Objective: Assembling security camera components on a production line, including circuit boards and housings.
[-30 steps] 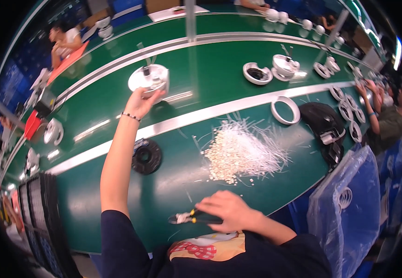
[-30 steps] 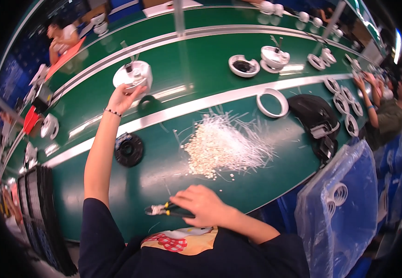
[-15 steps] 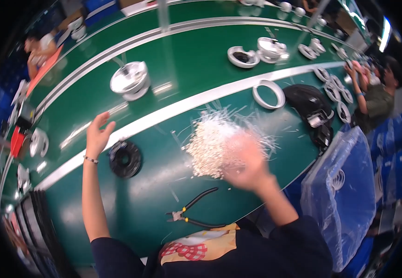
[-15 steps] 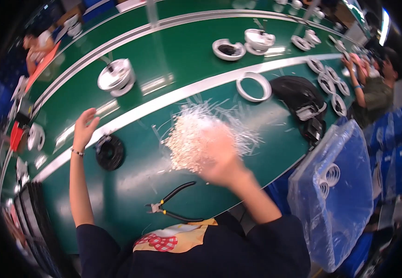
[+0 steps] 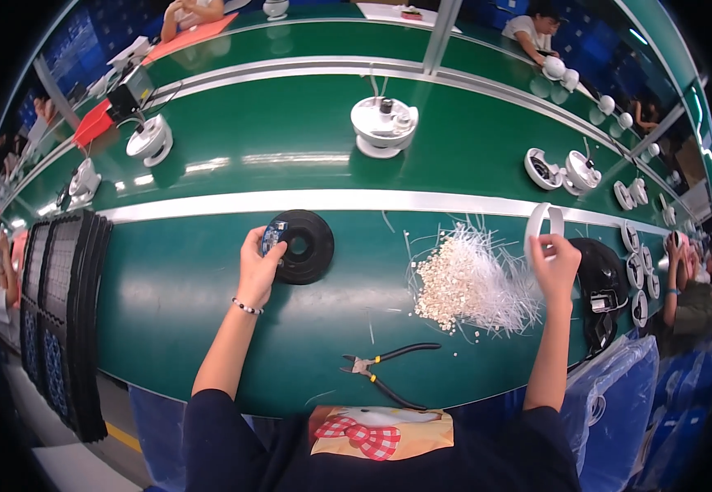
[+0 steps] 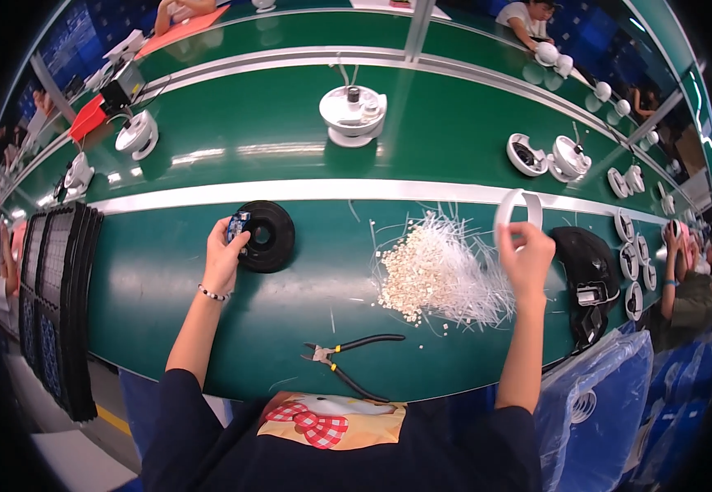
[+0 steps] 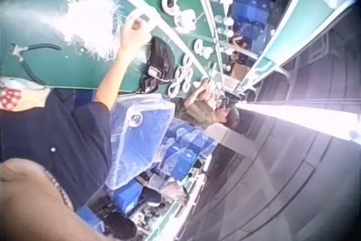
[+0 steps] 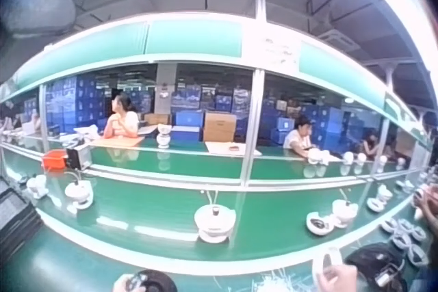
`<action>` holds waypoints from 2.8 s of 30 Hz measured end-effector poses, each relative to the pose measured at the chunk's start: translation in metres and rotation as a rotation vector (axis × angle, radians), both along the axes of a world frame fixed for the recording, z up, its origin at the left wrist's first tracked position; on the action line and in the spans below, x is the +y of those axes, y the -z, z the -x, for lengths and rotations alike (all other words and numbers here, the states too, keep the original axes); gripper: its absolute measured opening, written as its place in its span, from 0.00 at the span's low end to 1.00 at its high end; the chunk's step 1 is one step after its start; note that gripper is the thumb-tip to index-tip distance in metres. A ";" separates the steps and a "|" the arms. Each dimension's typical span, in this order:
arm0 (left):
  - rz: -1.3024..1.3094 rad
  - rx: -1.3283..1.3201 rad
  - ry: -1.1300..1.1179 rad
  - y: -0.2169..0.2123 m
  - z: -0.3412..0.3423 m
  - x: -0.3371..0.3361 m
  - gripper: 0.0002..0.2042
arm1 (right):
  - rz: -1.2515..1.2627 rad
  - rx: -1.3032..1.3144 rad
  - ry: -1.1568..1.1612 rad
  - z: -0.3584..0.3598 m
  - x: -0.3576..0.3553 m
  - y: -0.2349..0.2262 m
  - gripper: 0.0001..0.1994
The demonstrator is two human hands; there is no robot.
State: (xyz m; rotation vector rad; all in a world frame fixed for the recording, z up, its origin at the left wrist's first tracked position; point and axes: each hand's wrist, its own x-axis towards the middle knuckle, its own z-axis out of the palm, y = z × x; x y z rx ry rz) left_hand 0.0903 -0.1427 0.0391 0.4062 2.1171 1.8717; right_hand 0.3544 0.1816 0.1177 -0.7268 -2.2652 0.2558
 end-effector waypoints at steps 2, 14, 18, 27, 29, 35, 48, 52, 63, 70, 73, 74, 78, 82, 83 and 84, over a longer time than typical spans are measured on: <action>-0.417 -0.266 -0.058 0.000 -0.014 -0.019 0.16 | 0.072 0.026 -0.260 0.016 -0.080 -0.023 0.04; -0.187 -0.187 -0.045 -0.020 -0.078 -0.066 0.42 | 0.474 -0.364 -0.820 0.049 -0.243 0.024 0.11; 0.386 0.501 -0.094 -0.019 -0.013 -0.071 0.30 | 0.439 -0.539 -0.729 0.052 -0.236 0.015 0.33; 0.450 0.378 0.123 -0.010 0.012 -0.056 0.20 | 0.310 -0.752 -0.828 0.059 -0.219 0.014 0.51; 0.287 0.241 0.145 -0.009 0.004 -0.052 0.17 | 0.413 -0.507 -0.803 0.064 -0.213 0.012 0.51; -0.238 0.086 0.039 -0.013 -0.058 -0.020 0.15 | 0.600 -0.014 -0.598 0.101 -0.206 0.014 0.55; -0.769 -0.886 0.347 -0.024 -0.072 -0.025 0.34 | 0.365 -0.053 -0.727 0.116 -0.222 0.016 0.56; -0.941 -1.099 0.426 -0.026 -0.063 -0.030 0.29 | 0.420 -0.074 -0.812 0.115 -0.221 0.017 0.57; -0.851 -1.017 0.268 -0.028 -0.062 -0.028 0.25 | 0.297 -0.024 -0.892 0.119 -0.231 0.023 0.55; -0.871 -0.938 0.328 -0.025 -0.063 -0.030 0.27 | 0.700 0.048 -0.954 0.126 -0.216 0.019 0.54; -0.919 -0.920 0.244 -0.022 -0.066 -0.030 0.25 | 0.321 -0.057 -0.857 0.126 -0.236 0.016 0.53; -0.942 -0.905 0.231 -0.024 -0.069 -0.030 0.25 | 0.322 -0.059 -0.853 0.127 -0.240 0.015 0.53; -1.062 -0.871 0.307 -0.029 -0.065 -0.034 0.31 | 0.267 -0.072 -0.853 0.131 -0.238 0.013 0.53; -0.924 -0.891 0.358 -0.032 -0.057 -0.043 0.43 | 0.263 -0.114 -0.928 0.138 -0.235 0.011 0.53; -0.890 -0.861 0.369 -0.030 -0.054 -0.045 0.41 | 0.237 -0.167 -0.939 0.140 -0.235 0.012 0.53; -0.892 -0.862 0.368 -0.027 -0.052 -0.047 0.41 | 0.237 -0.168 -0.940 0.141 -0.234 0.012 0.53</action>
